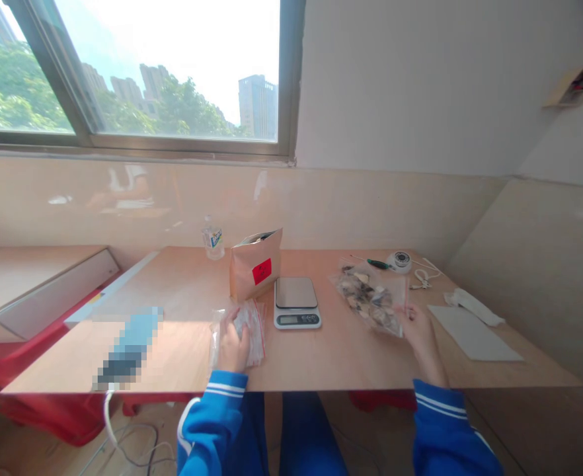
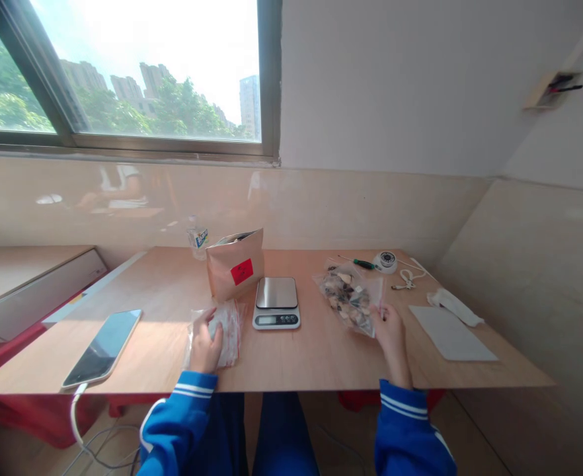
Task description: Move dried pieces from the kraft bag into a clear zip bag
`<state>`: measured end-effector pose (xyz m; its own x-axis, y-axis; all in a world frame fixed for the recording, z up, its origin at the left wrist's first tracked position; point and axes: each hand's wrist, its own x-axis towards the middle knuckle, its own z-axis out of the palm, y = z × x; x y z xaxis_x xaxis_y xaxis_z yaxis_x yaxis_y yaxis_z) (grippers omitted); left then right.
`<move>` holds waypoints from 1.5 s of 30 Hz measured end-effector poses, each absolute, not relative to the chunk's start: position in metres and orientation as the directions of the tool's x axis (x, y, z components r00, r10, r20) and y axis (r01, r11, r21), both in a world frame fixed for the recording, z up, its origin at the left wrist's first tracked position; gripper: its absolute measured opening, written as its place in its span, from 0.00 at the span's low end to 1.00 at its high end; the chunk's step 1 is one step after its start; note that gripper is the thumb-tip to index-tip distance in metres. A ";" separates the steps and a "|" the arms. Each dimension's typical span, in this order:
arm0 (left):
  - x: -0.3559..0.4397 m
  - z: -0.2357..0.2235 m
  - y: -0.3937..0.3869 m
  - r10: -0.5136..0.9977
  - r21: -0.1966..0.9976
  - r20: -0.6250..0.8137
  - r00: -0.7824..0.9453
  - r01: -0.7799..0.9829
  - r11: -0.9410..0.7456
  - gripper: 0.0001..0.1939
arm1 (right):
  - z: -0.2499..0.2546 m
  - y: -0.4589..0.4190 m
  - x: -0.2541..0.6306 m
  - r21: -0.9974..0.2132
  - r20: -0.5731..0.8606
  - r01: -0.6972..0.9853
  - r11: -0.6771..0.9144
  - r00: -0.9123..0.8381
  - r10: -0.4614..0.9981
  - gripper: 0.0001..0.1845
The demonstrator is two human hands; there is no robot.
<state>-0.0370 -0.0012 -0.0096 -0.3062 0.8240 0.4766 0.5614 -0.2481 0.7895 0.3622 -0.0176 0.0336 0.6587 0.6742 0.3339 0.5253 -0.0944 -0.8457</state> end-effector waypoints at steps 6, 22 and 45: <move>0.046 0.063 -0.060 0.944 0.943 0.330 0.006 0.051 -0.330 0.14 | 0.092 -0.055 0.220 -0.861 0.390 0.491 0.131 0.472 0.791 0.21; 0.026 0.051 -0.067 0.985 0.987 0.156 -0.076 0.042 -0.153 0.22 | 0.082 -0.082 0.131 -0.844 0.411 0.347 0.409 -0.073 0.909 0.13; 0.023 0.058 -0.073 0.954 0.873 0.277 0.119 0.384 -0.301 0.17 | 0.072 -0.082 0.142 -0.832 0.305 0.518 0.200 0.125 0.944 0.10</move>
